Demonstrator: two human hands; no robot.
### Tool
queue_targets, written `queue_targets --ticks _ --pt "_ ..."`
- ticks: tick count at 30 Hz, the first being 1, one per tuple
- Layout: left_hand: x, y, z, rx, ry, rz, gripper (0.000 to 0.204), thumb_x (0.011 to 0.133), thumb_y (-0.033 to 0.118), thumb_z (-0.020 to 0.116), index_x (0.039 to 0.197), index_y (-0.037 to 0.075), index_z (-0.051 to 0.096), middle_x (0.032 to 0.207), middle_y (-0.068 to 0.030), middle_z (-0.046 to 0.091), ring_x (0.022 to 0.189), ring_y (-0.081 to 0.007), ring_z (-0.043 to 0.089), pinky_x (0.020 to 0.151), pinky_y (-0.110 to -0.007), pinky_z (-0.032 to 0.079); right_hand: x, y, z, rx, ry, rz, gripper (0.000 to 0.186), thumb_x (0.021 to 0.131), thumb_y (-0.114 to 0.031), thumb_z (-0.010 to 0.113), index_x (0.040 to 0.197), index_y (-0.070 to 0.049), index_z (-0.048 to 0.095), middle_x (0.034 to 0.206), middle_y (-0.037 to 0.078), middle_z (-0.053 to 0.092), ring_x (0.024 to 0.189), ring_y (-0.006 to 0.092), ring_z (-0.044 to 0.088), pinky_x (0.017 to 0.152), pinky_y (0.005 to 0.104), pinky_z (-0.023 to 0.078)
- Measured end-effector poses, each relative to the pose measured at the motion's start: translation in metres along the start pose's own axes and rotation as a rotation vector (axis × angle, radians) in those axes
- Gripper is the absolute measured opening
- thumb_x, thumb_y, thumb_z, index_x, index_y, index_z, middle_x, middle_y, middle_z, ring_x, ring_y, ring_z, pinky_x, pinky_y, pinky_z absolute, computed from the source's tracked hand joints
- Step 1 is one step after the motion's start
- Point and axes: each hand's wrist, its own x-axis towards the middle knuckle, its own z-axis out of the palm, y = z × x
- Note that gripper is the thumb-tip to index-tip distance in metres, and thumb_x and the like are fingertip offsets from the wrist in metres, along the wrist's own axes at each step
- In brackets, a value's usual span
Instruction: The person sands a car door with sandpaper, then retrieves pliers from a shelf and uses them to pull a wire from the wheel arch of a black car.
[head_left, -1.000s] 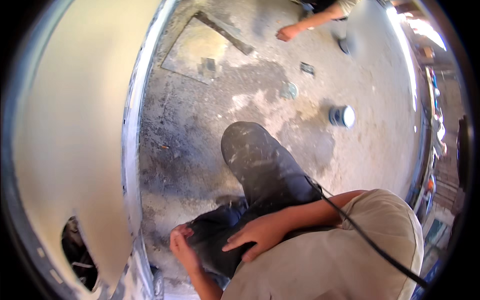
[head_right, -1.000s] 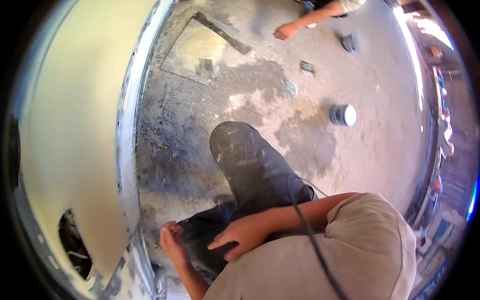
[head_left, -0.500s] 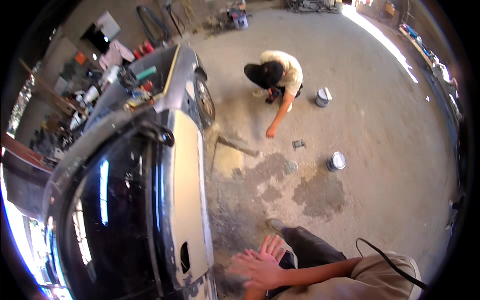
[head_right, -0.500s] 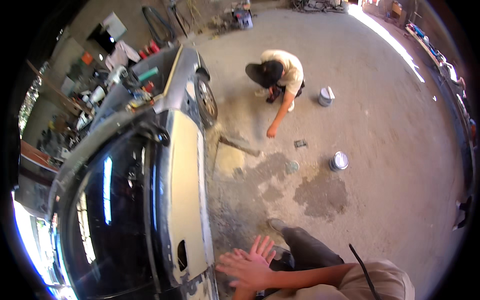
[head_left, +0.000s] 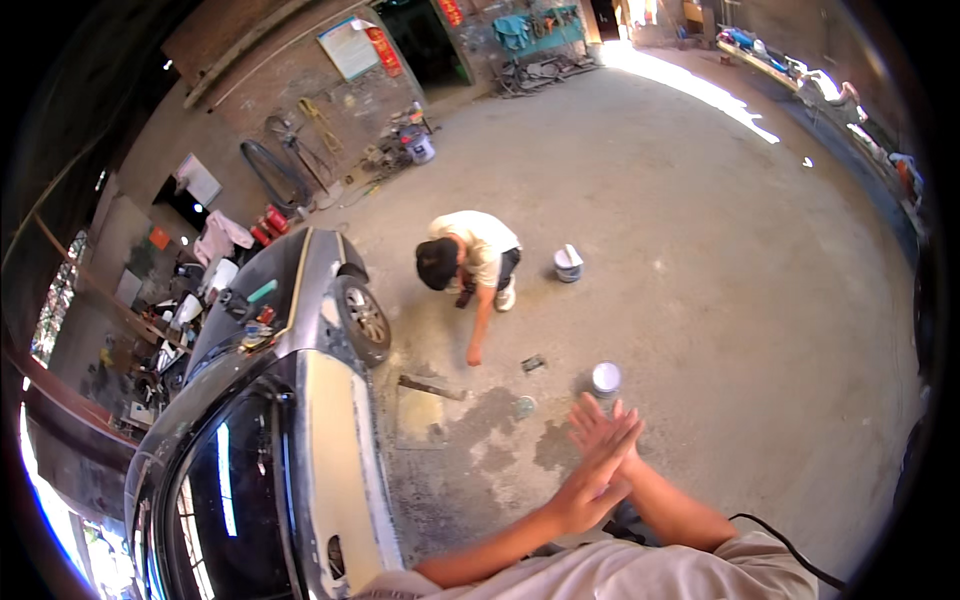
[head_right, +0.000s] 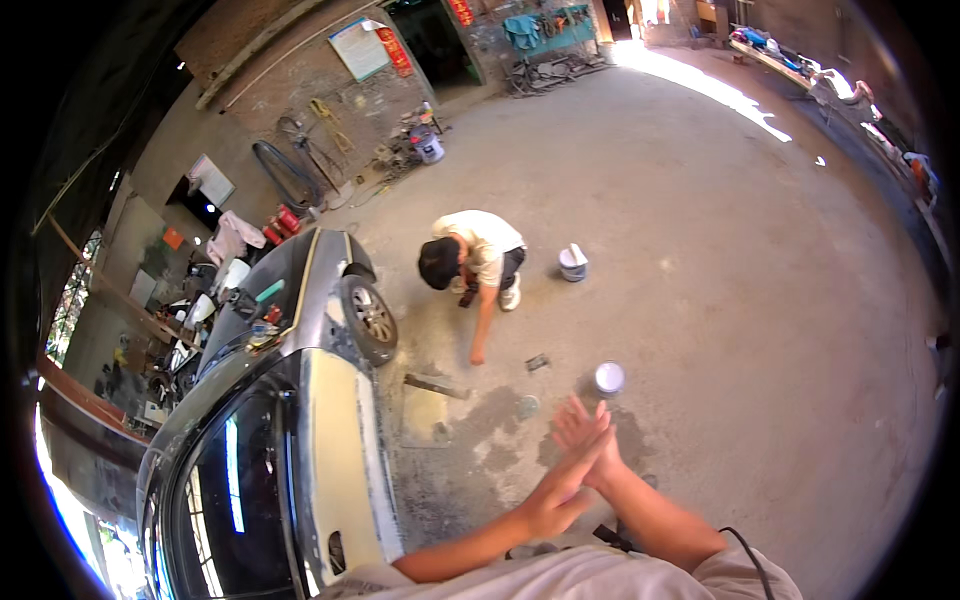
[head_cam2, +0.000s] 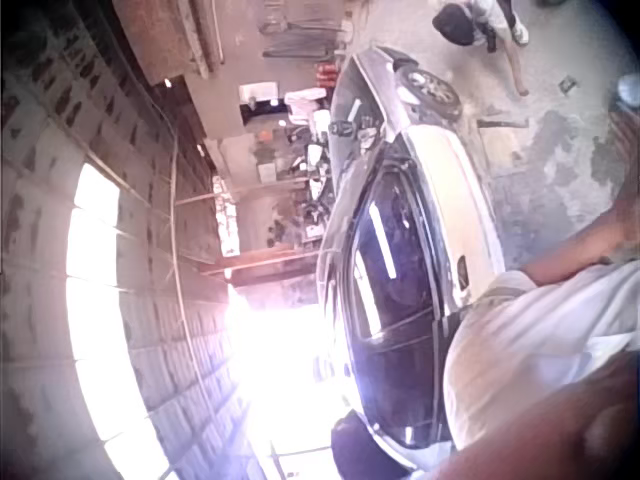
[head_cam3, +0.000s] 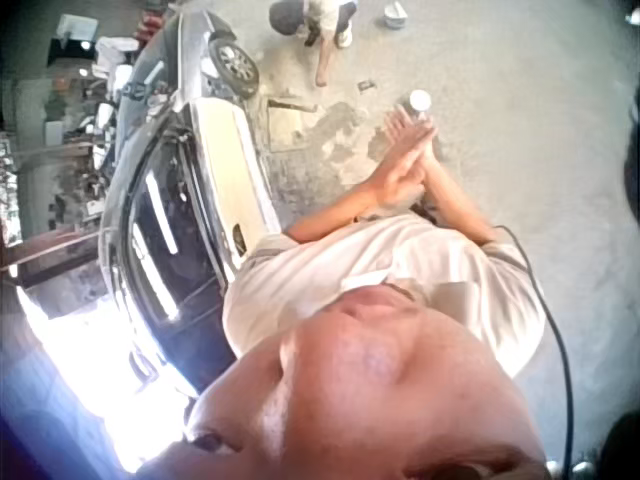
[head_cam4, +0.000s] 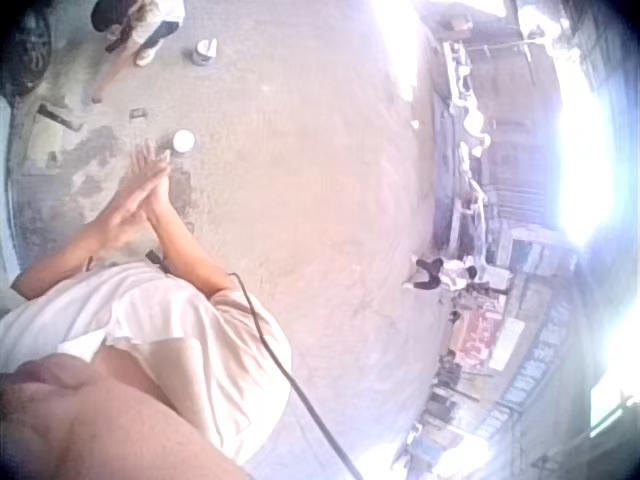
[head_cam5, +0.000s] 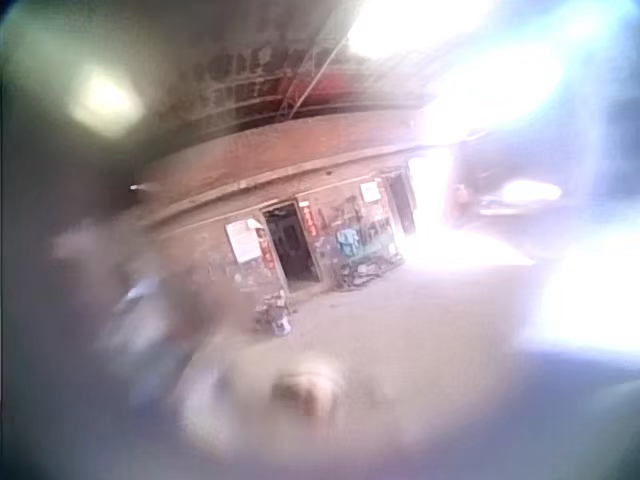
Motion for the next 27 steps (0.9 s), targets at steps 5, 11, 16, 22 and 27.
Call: queue_targets --ticks 5,11,16,22,27 --pt "0.103 -0.086 0.08 0.435 0.026 0.352 0.064 0.097 0.036 0.056 0.151 0.005 0.043 0.156 -0.0206 0.04 0.148 -0.0393 0.032 0.12 -0.055 0.022 -0.05 -0.162 0.045 0.288 -0.124 -0.061 0.084 0.097 -0.074 0.032 0.159 -0.016 0.029 0.159 0.01 0.036 0.146 0.0285 0.034 0.116 0.0409 0.035" --pt "0.142 -0.289 0.101 -0.19 0.13 -0.82 0.063 0.109 0.044 0.039 0.153 -0.001 0.036 0.143 -0.0135 0.054 0.126 -0.0254 0.057 0.104 -0.038 0.046 -0.095 -0.363 0.054 0.045 -0.122 -0.544 0.07 0.101 -0.045 0.052 0.159 -0.014 0.027 0.165 0.013 0.02 0.153 0.0302 0.017 0.124 0.0425 0.021" --pt "0.238 -0.257 0.116 -0.5 0.222 -0.943 0.046 0.102 0.025 0.059 0.138 -0.004 0.052 0.12 -0.0122 0.062 0.106 -0.021 0.063 0.096 -0.033 0.052 -0.086 -0.464 -0.044 -0.566 0.42 -0.797 0.081 0.084 -0.009 0.075 0.155 -0.01 0.035 0.163 0.019 0.027 0.139 0.0299 0.046 0.11 0.0338 0.044" --pt "0.379 -0.37 0.131 -0.531 0.102 -0.99 0.039 0.101 0.025 0.06 0.126 -0.004 0.058 0.119 -0.0129 0.063 0.104 -0.0217 0.064 0.092 -0.033 0.054 -0.084 -0.477 -0.27 -1.118 1.295 -0.338 0.053 0.079 -0.004 0.08 0.129 -0.003 0.064 0.089 0.015 0.075 0.072 0.0149 0.072 0.071 0.0308 0.057" --pt "0.58 -0.351 0.135 -0.258 -0.243 -0.782 0.041 0.103 0.03 0.054 0.128 -0.001 0.059 0.126 -0.0152 0.064 0.115 -0.0288 0.063 0.09 -0.041 0.055 -0.151 -0.424 -0.386 -1.311 1.8 -0.067 0.042 0.065 -0.023 0.093 0.095 -0.004 0.071 0.097 0.019 0.071 0.095 0.0361 0.068 0.084 0.0445 0.054"
